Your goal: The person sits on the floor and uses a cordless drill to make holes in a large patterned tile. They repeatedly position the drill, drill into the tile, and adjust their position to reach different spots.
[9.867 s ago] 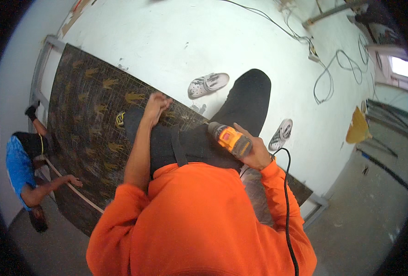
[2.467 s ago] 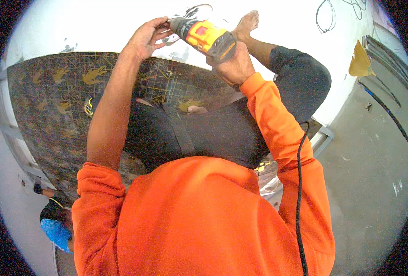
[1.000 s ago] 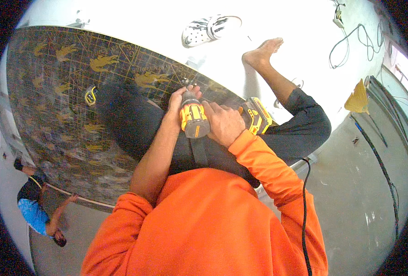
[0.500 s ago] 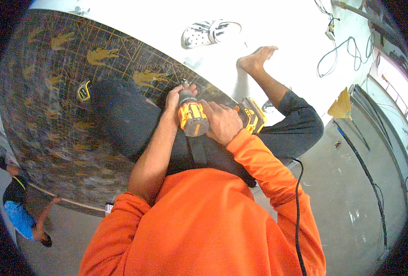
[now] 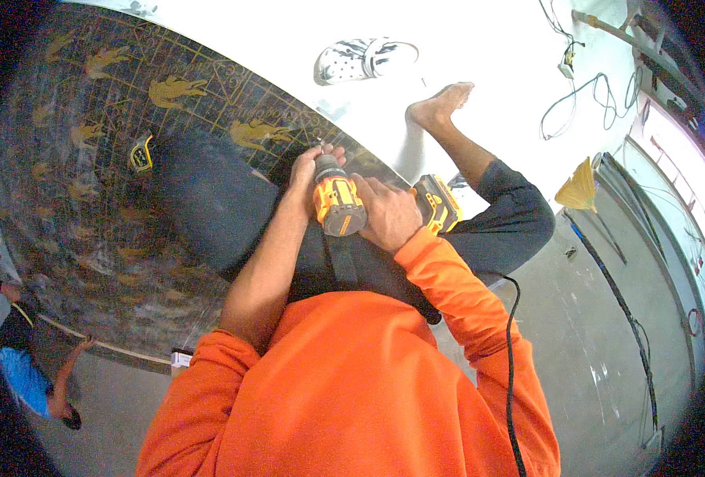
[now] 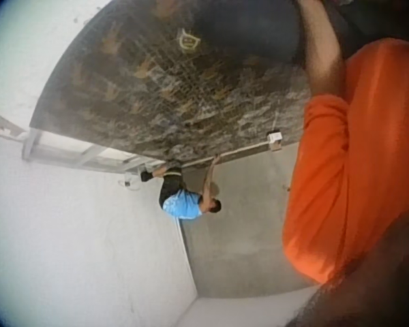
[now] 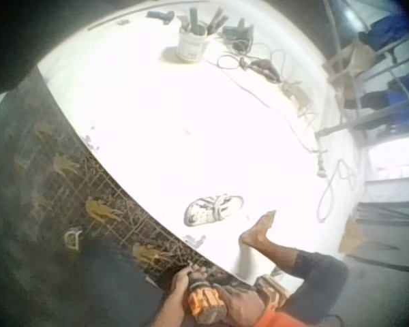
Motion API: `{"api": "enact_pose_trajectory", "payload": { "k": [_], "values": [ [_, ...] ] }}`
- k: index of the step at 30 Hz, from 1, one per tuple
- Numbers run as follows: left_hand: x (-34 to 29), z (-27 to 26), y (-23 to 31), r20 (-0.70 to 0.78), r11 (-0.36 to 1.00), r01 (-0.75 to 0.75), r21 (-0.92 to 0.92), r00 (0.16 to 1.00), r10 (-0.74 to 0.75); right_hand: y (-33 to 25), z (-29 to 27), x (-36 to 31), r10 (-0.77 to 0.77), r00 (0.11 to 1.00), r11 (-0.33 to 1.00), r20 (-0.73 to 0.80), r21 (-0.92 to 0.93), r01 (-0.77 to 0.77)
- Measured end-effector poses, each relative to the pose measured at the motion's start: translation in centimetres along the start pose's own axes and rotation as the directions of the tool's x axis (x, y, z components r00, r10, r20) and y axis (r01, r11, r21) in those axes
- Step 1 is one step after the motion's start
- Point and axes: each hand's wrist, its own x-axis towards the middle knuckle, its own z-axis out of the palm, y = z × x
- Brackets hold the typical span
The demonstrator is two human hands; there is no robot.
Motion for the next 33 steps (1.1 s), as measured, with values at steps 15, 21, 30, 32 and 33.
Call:
{"api": "enact_pose_trajectory", "payload": {
  "k": [15,21,30,32,33],
  "values": [
    [-3.0,0.5,1.4,0.06,0.992,-0.018,-0.127,0.998,0.026,1.1,0.2,-0.6,-0.082,0.991,0.992,-0.104,0.09,0.091],
    [-3.1,-0.5,0.9,0.044,0.998,0.001,-0.059,0.999,0.002,0.5,-0.5,-0.7,-0.094,0.995,0.994,-0.036,0.049,0.095],
    [-1.6,0.0,0.4,-0.1,0.998,0.058,-0.021,0.993,-0.06,1.0,0.5,-0.6,-0.007,1.0,0.995,-0.024,0.097,0.009],
    [-1.6,-0.1,0.4,-0.089,0.997,0.072,-0.004,0.993,-0.072,1.3,0.7,-0.6,0.009,1.0,0.996,-0.004,0.084,-0.008],
    [-1.6,-0.2,0.4,-0.106,0.997,0.076,0.007,0.992,-0.075,1.3,0.7,-0.7,0.016,1.0,0.997,0.023,0.078,-0.018]
  ]
}}
